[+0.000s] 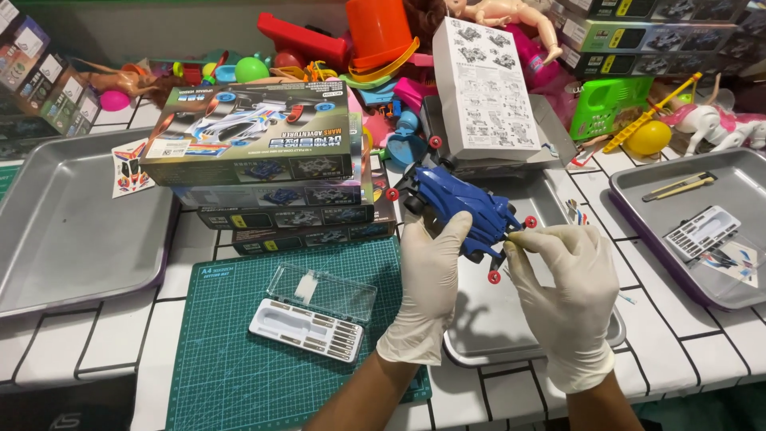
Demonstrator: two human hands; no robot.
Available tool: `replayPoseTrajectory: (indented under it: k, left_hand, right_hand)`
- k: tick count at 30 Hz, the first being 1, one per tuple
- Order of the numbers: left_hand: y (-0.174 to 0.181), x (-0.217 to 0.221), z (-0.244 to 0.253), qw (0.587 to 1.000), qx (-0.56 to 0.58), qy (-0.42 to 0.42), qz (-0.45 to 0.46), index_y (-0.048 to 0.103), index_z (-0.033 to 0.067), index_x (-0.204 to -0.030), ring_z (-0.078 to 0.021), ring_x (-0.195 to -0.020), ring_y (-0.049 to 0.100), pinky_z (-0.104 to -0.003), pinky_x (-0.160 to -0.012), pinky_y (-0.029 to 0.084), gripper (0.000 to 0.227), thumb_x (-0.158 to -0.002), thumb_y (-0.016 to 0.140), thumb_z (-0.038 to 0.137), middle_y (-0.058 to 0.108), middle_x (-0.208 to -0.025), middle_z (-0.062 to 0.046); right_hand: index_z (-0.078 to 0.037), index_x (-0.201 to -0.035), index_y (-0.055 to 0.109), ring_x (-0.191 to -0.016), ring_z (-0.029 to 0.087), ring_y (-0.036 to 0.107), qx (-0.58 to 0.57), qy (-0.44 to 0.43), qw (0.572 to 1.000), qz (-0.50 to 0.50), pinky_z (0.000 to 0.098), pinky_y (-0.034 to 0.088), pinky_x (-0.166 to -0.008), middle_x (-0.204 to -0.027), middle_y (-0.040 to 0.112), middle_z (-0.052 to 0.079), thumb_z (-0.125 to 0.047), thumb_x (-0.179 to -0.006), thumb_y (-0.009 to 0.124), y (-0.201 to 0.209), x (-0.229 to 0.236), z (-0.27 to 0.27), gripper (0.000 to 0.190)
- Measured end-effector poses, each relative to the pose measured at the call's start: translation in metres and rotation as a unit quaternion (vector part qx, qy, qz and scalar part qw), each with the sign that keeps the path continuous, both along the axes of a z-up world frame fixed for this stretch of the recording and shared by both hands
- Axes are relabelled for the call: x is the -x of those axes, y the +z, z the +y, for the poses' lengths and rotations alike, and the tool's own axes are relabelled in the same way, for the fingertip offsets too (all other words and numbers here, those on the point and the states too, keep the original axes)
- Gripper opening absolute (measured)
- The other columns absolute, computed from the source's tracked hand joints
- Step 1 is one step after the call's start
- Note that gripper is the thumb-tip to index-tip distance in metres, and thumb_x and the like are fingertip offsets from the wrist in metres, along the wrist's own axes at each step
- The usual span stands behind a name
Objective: The person assembles a blue toy car on a workbench. They use a screwdriver to tighten screws on the wheels and body, then attach the blue plastic body shell to the black chassis frame.
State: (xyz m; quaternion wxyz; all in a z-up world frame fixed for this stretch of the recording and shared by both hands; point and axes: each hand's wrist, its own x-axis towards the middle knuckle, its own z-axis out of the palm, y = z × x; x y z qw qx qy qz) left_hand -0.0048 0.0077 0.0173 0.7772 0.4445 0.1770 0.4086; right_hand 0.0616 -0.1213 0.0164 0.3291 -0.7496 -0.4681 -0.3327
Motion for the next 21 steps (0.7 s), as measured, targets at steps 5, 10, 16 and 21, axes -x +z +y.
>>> replayPoseTrajectory:
  k: [5,10,16,21]
  left_hand:
    - [-0.006,-0.005,0.000,0.998,-0.031,0.043,0.034,0.064,0.0039,-0.117,-0.0200,-0.100,0.068,-0.037,-0.097,0.057,0.030,-0.089,0.068,0.012,0.072,-0.109,-0.009]
    - [-0.003,-0.004,-0.001,0.998,0.011,0.046,0.050,0.066,0.0024,-0.117,-0.0210,-0.101,0.071,-0.037,-0.098,0.060,0.029,-0.089,0.069,0.011,0.075,-0.108,-0.010]
    - [0.011,0.004,0.008,0.995,0.078,0.038,0.056,0.067,-0.0003,-0.122,-0.0253,-0.107,0.072,-0.039,-0.099,0.059,0.040,-0.085,0.066,0.012,0.075,-0.116,-0.013]
    - [0.008,0.004,0.010,0.994,0.060,0.040,0.084,0.048,-0.0012,-0.147,-0.0230,-0.145,0.047,-0.033,-0.122,0.031,0.073,-0.084,0.062,0.032,0.054,-0.154,-0.013]
  right_hand:
    - [-0.015,-0.108,0.068,-0.086,0.030,0.057,0.045,-0.031,0.996,-0.063,0.0425,0.046,-0.086,-0.097,0.066,0.004,-0.007,-0.098,0.083,-0.009,-0.012,0.002,0.020]
    - [-0.007,-0.102,0.068,-0.089,0.029,0.058,0.011,-0.006,1.000,-0.006,0.0397,0.049,-0.086,-0.096,0.064,0.009,-0.002,-0.095,0.078,-0.007,-0.008,-0.003,0.013]
    - [-0.005,-0.096,0.073,-0.074,0.016,0.056,0.030,-0.026,0.951,0.307,0.0288,0.046,-0.067,-0.089,0.070,0.007,-0.005,-0.098,0.069,-0.022,-0.025,-0.030,0.005]
    - [-0.033,-0.109,0.077,-0.085,0.020,0.068,0.429,-0.048,0.866,0.253,0.0392,0.053,-0.072,-0.093,0.070,-0.007,-0.043,-0.093,0.063,-0.057,-0.035,-0.030,0.023]
